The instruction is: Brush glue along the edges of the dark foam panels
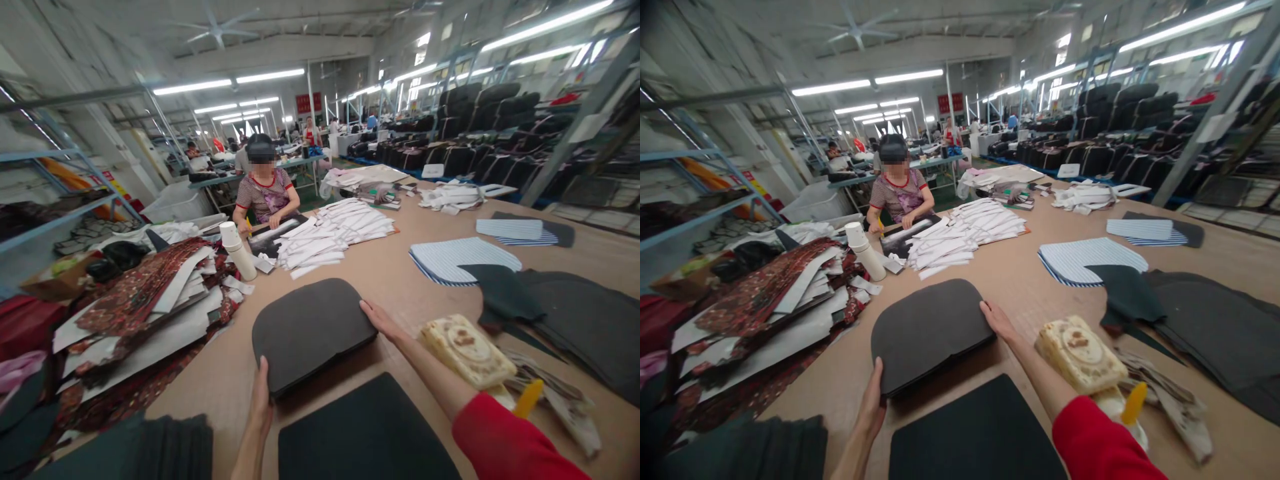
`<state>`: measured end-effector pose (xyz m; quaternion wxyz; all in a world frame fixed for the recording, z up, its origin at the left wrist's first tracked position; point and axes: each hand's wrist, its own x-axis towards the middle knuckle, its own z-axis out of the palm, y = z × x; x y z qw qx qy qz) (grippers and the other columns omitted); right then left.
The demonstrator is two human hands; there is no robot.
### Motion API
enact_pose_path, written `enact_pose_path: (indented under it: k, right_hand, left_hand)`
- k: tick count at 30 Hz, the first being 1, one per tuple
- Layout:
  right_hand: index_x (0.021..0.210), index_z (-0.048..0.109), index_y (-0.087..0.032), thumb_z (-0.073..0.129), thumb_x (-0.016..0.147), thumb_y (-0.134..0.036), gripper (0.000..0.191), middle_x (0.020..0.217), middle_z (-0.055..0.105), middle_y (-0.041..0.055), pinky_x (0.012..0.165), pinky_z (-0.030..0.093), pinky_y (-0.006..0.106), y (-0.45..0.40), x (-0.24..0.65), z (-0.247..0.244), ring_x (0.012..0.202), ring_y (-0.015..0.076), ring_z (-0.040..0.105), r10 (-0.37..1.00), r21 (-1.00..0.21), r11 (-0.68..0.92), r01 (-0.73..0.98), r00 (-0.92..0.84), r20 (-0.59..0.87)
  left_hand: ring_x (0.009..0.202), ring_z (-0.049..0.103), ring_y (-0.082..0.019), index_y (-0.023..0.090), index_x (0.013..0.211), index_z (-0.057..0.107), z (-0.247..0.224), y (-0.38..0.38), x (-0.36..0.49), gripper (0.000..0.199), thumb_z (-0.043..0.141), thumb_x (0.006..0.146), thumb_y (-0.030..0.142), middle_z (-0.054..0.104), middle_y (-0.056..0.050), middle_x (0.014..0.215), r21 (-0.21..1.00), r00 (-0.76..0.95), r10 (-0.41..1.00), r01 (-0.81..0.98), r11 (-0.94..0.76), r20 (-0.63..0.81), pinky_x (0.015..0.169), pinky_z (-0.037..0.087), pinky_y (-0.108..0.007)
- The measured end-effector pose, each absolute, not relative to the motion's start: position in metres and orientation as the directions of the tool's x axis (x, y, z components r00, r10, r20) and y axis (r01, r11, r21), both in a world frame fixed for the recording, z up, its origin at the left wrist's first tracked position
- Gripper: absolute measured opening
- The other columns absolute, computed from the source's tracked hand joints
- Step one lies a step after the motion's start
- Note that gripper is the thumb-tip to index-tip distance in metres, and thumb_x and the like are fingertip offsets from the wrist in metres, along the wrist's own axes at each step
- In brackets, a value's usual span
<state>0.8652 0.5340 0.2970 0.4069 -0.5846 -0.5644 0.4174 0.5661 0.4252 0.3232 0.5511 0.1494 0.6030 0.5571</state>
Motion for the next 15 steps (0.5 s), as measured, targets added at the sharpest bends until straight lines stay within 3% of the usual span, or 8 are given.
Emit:
enact_pose_path:
  k: [3,9,15]
  right_hand:
    - [0.091,0.067,-0.016,0.041,0.08,-0.057,0.049,0.101,0.067,0.0088,0.095,0.038,0.042,0.541,0.867,0.293,0.1,0.0261,0.058,0.995,-0.955,-0.045,0.294,-0.075,-0.07]
    - [0.111,0.06,-0.016,0.038,0.083,-0.056,0.054,0.122,0.057,0.0075,0.105,0.029,0.038,0.538,0.868,0.282,0.116,0.0226,0.049,0.983,-0.972,-0.14,0.189,-0.091,-0.16]
    - [0.11,0.061,-0.015,0.039,0.084,-0.055,0.052,0.12,0.059,0.0078,0.104,0.033,0.039,0.529,0.863,0.278,0.113,0.024,0.051,0.972,-0.967,-0.208,0.144,-0.077,-0.221]
  left_hand:
    - [0.115,0.051,-0.017,0.018,0.12,0.05,0.319,0.427,0.567,0.046,0.047,0.083,0.044,0.054,-0.007,0.127,0.833,-0.356,0.788,-0.446,0.328,-0.502,0.104,0.036,-0.032]
    - [0.117,0.049,-0.018,0.016,0.122,0.048,0.314,0.43,0.571,0.049,0.046,0.083,0.045,0.052,-0.01,0.129,0.845,-0.399,0.778,-0.443,0.3,-0.486,0.105,0.034,-0.034]
    - [0.112,0.053,-0.02,0.014,0.118,0.052,0.316,0.431,0.56,0.048,0.05,0.081,0.045,0.056,-0.012,0.123,0.839,-0.345,0.799,-0.432,0.331,-0.493,0.103,0.036,-0.037]
